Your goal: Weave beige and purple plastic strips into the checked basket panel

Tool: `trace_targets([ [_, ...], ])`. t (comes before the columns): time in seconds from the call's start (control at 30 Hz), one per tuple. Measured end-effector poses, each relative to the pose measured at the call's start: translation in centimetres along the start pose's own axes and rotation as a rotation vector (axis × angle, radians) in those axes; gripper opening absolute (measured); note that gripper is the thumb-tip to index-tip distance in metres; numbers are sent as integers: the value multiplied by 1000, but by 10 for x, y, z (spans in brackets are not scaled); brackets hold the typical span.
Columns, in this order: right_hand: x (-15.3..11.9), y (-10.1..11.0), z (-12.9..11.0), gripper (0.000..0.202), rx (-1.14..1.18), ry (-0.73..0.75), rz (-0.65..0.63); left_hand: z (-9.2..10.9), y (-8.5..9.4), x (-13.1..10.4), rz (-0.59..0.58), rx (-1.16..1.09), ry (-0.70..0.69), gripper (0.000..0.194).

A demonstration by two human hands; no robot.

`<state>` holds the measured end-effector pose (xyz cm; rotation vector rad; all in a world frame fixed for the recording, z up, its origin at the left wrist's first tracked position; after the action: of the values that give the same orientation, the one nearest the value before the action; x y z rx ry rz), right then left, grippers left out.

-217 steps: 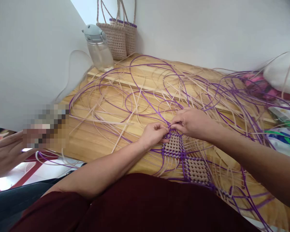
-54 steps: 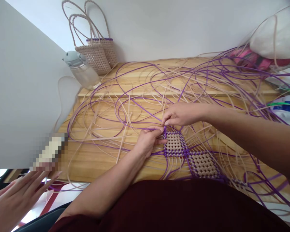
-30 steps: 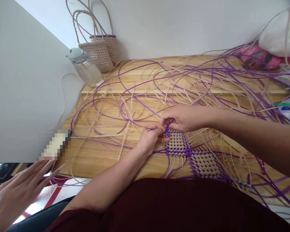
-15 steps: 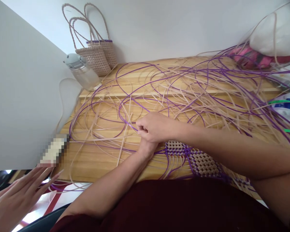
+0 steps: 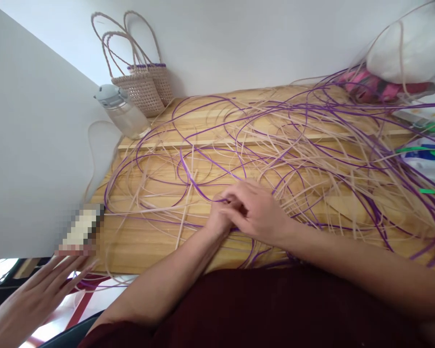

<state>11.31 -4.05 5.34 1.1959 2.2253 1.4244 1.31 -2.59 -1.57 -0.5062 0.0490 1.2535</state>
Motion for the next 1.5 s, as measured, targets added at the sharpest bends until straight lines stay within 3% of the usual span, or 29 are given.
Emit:
trace_targets([
  [0.1,-35,5,22,29,-125,-223,3,3,9,-9,-23,80,-112,22],
  [0.17,-46,4,33,30,-152,-294,-37,5,10,-9,-20,133,-146,21],
  [0.33,-42,-3,39,20,-97,-302,-64,5,7,-6,-3,141,-138,20],
  [0.5,-36,-2,38,20,137,-398,-15,3,6,-5,-6,102,-92,15],
  [0.7,-43,2,34,14,204,-286,-218,1,9,-3,14,284,-144,9],
  [0.8,-45,3,31,2,246,-108,-114,3,10,-4,14,330,-178,9],
  [0.9,-48,1,31,5,238,-12,-65,5,9,-6,18,264,-154,8],
  [1.07,-56,-1,37,12,178,-31,-187,5,4,-9,-18,2,-58,9],
  [1.2,-60,-2,40,14,114,-59,-225,7,4,-9,-42,-23,-24,10],
  [1.5,-55,-6,23,14,365,-237,-34,18,5,-15,-144,25,18,32],
])
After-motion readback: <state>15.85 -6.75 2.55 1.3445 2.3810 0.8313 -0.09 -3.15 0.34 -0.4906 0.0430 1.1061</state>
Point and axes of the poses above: each hand's wrist, its own x-axis towards the middle knuckle, its own y-axis out of the back of the hand, z = x × y, the point moved 1 cm from there along x, towards the middle knuckle, and after that the axes turned 14 degrees about -z, right-handed, at the moved point
